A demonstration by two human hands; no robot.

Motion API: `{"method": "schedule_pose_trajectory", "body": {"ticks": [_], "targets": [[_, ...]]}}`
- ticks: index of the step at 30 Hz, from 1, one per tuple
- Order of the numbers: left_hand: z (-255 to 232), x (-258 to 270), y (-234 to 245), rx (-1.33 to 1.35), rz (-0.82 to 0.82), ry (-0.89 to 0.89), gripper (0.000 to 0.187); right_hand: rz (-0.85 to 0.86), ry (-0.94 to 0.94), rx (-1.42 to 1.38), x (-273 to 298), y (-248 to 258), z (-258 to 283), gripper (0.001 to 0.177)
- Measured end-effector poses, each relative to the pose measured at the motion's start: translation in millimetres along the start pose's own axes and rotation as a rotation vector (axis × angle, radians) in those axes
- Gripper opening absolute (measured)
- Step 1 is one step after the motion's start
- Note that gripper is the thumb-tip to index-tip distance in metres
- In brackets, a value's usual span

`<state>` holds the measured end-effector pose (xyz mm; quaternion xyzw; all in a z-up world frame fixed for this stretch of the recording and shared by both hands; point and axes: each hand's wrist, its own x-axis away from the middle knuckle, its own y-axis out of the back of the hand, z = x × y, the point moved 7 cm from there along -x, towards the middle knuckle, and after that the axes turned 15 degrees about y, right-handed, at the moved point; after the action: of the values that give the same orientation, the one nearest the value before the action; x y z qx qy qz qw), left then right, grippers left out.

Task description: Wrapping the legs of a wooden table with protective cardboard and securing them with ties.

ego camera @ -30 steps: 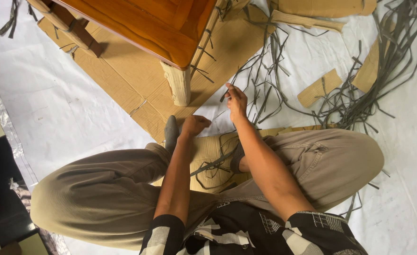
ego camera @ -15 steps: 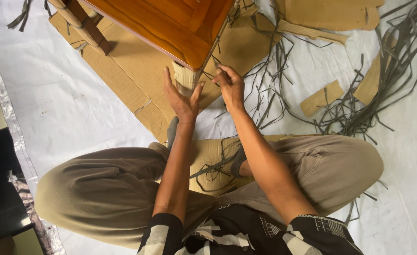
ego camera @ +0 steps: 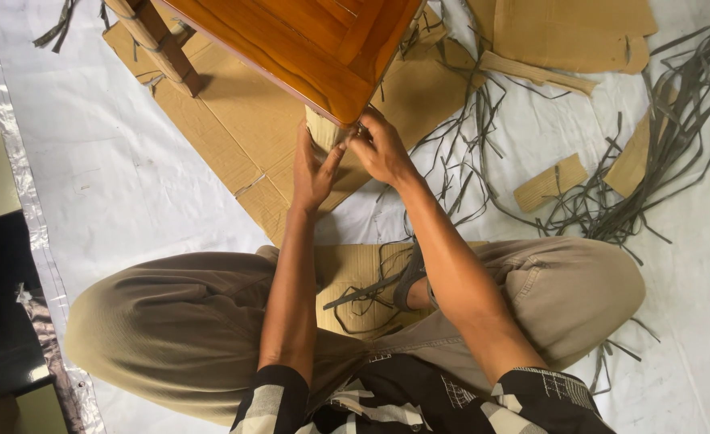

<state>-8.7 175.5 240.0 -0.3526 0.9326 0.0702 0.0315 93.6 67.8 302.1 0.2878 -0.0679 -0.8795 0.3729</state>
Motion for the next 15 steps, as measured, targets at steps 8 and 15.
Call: {"method": "schedule_pose_trajectory", "body": {"ticks": [8, 15], "targets": [[18.0, -5.9, -4.7, 0.237, 0.116, 0.081, 0.078, 0.119, -0.056, -0.069, -9.5, -10.3, 0.1, 0.047], [-3.8, -16.7, 8.8, 0.610, 0.129, 0.195, 0.066, 0.106, -0.084, -0.032, -22.5, -16.4, 22.1, 0.051]]}}
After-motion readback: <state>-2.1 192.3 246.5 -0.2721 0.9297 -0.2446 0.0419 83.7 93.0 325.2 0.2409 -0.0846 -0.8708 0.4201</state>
